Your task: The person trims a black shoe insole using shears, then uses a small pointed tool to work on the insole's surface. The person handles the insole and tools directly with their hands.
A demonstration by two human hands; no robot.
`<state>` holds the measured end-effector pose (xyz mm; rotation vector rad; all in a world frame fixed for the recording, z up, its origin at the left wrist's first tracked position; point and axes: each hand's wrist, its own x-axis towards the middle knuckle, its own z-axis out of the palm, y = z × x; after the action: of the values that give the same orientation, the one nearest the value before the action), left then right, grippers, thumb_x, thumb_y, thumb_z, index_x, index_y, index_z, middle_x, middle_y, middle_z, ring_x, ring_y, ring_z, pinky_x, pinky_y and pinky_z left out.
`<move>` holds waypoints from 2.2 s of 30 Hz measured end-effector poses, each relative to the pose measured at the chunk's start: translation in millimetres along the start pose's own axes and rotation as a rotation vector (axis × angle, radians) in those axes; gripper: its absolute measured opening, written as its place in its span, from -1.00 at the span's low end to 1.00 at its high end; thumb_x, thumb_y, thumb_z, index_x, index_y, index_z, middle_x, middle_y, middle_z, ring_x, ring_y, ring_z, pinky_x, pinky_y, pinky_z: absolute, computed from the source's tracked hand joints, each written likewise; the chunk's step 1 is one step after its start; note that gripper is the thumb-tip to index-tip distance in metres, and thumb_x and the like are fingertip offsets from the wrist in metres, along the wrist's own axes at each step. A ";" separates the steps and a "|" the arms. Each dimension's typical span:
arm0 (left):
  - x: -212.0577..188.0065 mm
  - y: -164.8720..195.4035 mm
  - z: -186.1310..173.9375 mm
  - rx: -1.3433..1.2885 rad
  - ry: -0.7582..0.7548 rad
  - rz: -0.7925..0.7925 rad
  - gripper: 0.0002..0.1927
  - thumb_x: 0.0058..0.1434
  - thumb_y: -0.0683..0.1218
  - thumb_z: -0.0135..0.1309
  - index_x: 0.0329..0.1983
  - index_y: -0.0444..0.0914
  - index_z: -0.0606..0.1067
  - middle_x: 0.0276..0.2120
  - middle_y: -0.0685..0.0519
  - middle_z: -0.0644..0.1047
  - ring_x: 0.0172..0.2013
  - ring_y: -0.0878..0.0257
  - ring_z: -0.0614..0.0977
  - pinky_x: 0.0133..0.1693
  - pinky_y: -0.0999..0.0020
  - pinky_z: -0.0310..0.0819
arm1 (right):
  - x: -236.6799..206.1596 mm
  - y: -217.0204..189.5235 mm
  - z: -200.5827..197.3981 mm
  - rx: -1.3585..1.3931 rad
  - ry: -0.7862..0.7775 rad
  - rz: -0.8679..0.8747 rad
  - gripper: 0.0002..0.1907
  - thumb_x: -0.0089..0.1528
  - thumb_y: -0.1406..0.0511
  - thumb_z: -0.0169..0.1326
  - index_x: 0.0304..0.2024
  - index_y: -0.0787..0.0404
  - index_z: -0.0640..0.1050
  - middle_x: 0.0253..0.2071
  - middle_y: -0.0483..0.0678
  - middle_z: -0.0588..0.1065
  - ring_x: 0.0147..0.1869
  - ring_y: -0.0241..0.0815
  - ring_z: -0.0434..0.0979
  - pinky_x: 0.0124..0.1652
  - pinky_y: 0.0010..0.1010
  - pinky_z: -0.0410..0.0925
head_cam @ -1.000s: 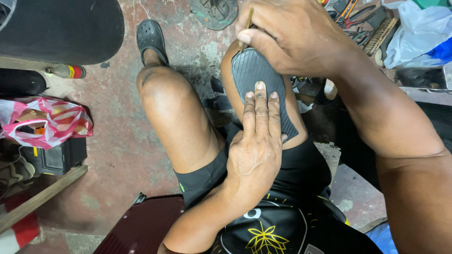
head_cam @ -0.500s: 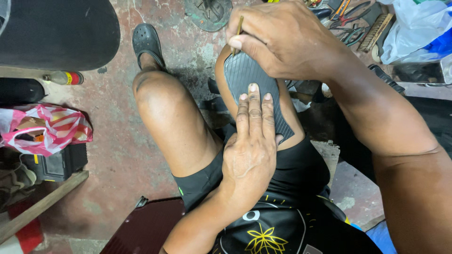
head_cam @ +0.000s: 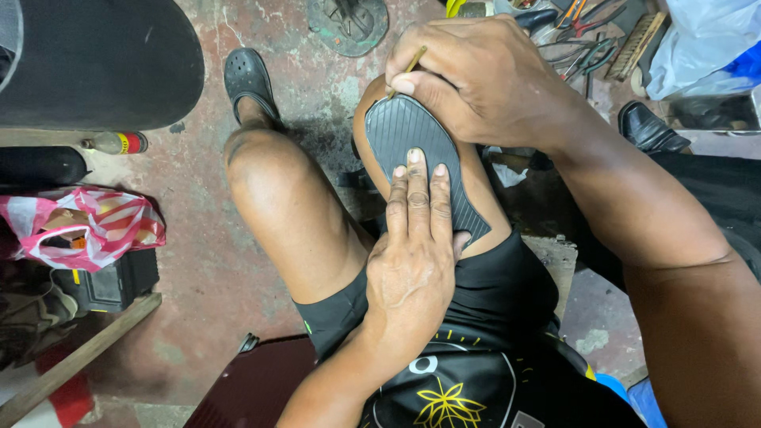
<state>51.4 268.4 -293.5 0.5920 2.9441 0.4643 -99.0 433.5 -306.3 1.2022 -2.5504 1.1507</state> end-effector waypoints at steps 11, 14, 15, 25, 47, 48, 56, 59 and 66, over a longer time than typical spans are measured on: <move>-0.5 0.0 1.4 -0.035 0.019 0.001 -0.18 0.25 0.09 0.11 0.44 -0.45 0.17 0.43 -0.35 0.16 0.37 -0.15 0.33 0.00 0.32 0.59 | -3.1 -0.5 -0.5 -0.064 0.014 -0.046 -0.90 0.49 0.35 0.12 -0.11 0.28 0.52 -0.12 0.00 0.56 -0.09 -0.04 0.61 -0.10 -0.28 0.42; -0.8 -0.4 2.0 -0.043 0.008 0.000 -0.18 0.24 0.09 0.10 0.44 -0.44 0.17 0.42 -0.35 0.16 0.37 -0.16 0.32 -0.01 0.30 0.58 | -5.8 -0.8 0.7 -0.055 0.041 -0.051 -0.91 0.46 0.36 0.13 -0.10 0.28 0.52 -0.16 0.02 0.55 -0.13 -0.01 0.61 -0.15 -0.28 0.41; -0.9 -0.3 2.1 -0.049 0.005 -0.003 -0.19 0.25 0.08 0.10 0.44 -0.44 0.17 0.43 -0.34 0.16 0.37 -0.16 0.32 -0.01 0.31 0.58 | -6.7 -0.9 1.0 -0.046 0.050 -0.048 -0.93 0.47 0.37 0.11 -0.09 0.27 0.51 -0.16 0.01 0.55 -0.12 -0.03 0.61 -0.14 -0.30 0.42; 0.0 0.4 0.7 -0.076 0.013 0.006 -0.20 0.25 0.07 0.11 0.44 -0.43 0.18 0.43 -0.33 0.16 0.36 -0.17 0.33 -0.01 0.33 0.59 | -21.6 -2.3 9.6 0.010 0.145 -0.051 -0.91 0.48 0.42 0.11 -0.12 0.31 0.47 -0.15 0.03 0.56 -0.05 -0.05 0.64 -0.02 -0.31 0.48; 0.2 -0.3 -0.6 0.008 0.016 -0.002 -0.19 0.20 0.08 0.14 0.41 -0.42 0.22 0.42 -0.32 0.20 0.36 -0.12 0.35 -0.06 0.36 0.58 | -17.1 -9.8 19.2 0.141 0.195 0.052 -0.97 0.49 0.45 0.08 -0.03 0.28 0.49 -0.08 0.05 0.59 -0.05 -0.11 0.67 -0.07 -0.38 0.48; 0.2 -1.0 -0.4 0.025 0.020 0.001 -0.20 0.20 0.07 0.14 0.42 -0.42 0.22 0.41 -0.32 0.21 0.35 -0.12 0.36 -0.07 0.37 0.58 | -13.9 -11.1 20.0 0.107 0.177 0.032 -0.97 0.47 0.44 0.08 -0.05 0.28 0.49 -0.10 0.03 0.58 -0.06 -0.10 0.65 -0.07 -0.38 0.47; -2.7 -8.5 1.1 0.090 0.065 0.013 -0.29 0.28 0.02 0.11 0.43 -0.39 0.26 0.42 -0.30 0.23 0.36 -0.08 0.38 -0.12 0.41 0.59 | 5.0 -18.7 26.0 -0.035 0.031 0.000 -0.92 0.45 0.38 0.14 -0.08 0.26 0.50 -0.20 -0.01 0.56 -0.14 -0.05 0.60 -0.14 -0.33 0.40; -2.5 -9.3 1.5 0.049 0.053 0.007 -0.26 0.24 0.03 0.11 0.43 -0.38 0.26 0.42 -0.29 0.23 0.36 -0.08 0.38 -0.10 0.41 0.59 | 5.8 -19.1 24.5 -0.058 0.039 -0.005 -0.92 0.45 0.38 0.13 -0.08 0.27 0.49 -0.22 0.00 0.54 -0.15 -0.05 0.59 -0.15 -0.32 0.39; -2.4 -10.6 1.9 0.016 0.037 0.012 -0.22 0.23 0.06 0.13 0.44 -0.39 0.24 0.43 -0.29 0.20 0.37 -0.09 0.36 -0.07 0.39 0.58 | 4.4 -18.0 19.1 -0.049 0.067 -0.009 -0.93 0.49 0.42 0.06 -0.12 0.30 0.46 -0.23 0.00 0.53 -0.20 -0.10 0.60 -0.19 -0.35 0.39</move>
<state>50.1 258.6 -298.5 0.6101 2.9837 0.4585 -85.4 410.7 -307.5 1.1430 -2.5058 1.1001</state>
